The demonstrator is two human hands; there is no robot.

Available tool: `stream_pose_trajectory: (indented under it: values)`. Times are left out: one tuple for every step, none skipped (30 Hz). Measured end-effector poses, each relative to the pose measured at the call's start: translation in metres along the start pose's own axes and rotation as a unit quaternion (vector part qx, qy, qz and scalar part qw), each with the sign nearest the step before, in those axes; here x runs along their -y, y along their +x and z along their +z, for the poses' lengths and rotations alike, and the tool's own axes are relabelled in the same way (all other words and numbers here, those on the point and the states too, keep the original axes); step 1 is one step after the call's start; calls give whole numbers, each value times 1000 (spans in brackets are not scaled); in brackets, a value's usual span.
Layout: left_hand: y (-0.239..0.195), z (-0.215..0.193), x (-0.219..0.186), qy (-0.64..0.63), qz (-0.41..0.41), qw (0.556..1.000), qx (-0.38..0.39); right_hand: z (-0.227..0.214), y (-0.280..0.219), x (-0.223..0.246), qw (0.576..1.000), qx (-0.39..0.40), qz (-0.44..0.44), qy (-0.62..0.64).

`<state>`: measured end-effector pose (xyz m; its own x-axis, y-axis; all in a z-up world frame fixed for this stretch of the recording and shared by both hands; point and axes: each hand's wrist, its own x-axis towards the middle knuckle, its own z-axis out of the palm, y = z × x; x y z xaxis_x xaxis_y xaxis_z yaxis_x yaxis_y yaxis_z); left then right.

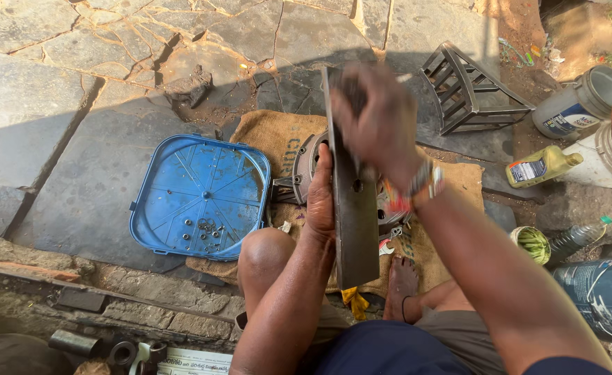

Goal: The person sits on the ground and works on a circular metal mechanical part, possibly a clutch assembly. They use a metal bar to hold the part steady, wipe it with a cloth, and use a wrench to tighten a bolt in the center.

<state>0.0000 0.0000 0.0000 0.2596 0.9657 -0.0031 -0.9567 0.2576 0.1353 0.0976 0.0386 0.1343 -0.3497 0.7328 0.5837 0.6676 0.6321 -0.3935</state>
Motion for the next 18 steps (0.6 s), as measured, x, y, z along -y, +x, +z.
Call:
stream_pose_trajectory:
  values:
    - [0, 1, -2, -28, 6, 999, 42, 26, -3, 2, 1000, 2, 2, 0]
    - [0, 3, -4, -56, 13, 995, 83, 24, -38, 9, 997, -28, -65, -19]
    - [-3, 3, -8, -83, 23, 989, 119, 20, -73, 17, 998, 4, -67, 20]
    - [-3, 5, -12, -79, 27, 989, 119, 11, -108, 24, 997, 50, -37, 42]
    - [0, 8, -16, -73, 30, 990, 116, 6, -138, 30, 994, 76, -34, 66]
    - [0, 12, -21, -67, 34, 991, 114, 2, -164, 30, 990, 103, -32, 90]
    - [2, 17, -24, -73, 32, 990, 113, -1, -185, 25, 987, 124, -23, 103]
    - [2, 21, -27, -79, 30, 990, 111, -3, -202, 16, 983, 145, -13, 115]
    - [-1, 26, -26, -87, 27, 990, 112, -7, -213, 1, 984, 140, 58, 94]
    - [-4, 29, -25, -105, 26, 983, 146, -11, -221, -12, 980, 136, 129, 72]
    - [-4, 32, -25, -122, 27, 975, 185, -12, -223, -21, 971, 130, 194, 48]
    - [-4, 34, -25, -139, 28, 964, 224, -15, -225, -24, 986, 75, 147, 13]
    - [-4, 33, -25, -128, 42, 964, 229, -22, -228, -20, 994, 25, 101, -17]
    - [-1, 31, -25, -117, 57, 964, 234, -29, -228, -14, 997, -25, 54, -47]
    - [-2, 28, -19, -110, 66, 963, 237, -33, -227, -6, 997, -29, 27, -59]
    - [-10, 25, -10, -95, 80, 971, 203, -28, -224, 5, 997, -31, 0, -71]
    - [-6, 28, -9, -71, 93, 975, 191, -17, -210, 8, 994, -53, -40, -86]
    - [-1, 32, -9, -46, 106, 977, 178, -9, -196, 12, 995, -45, -30, -86]
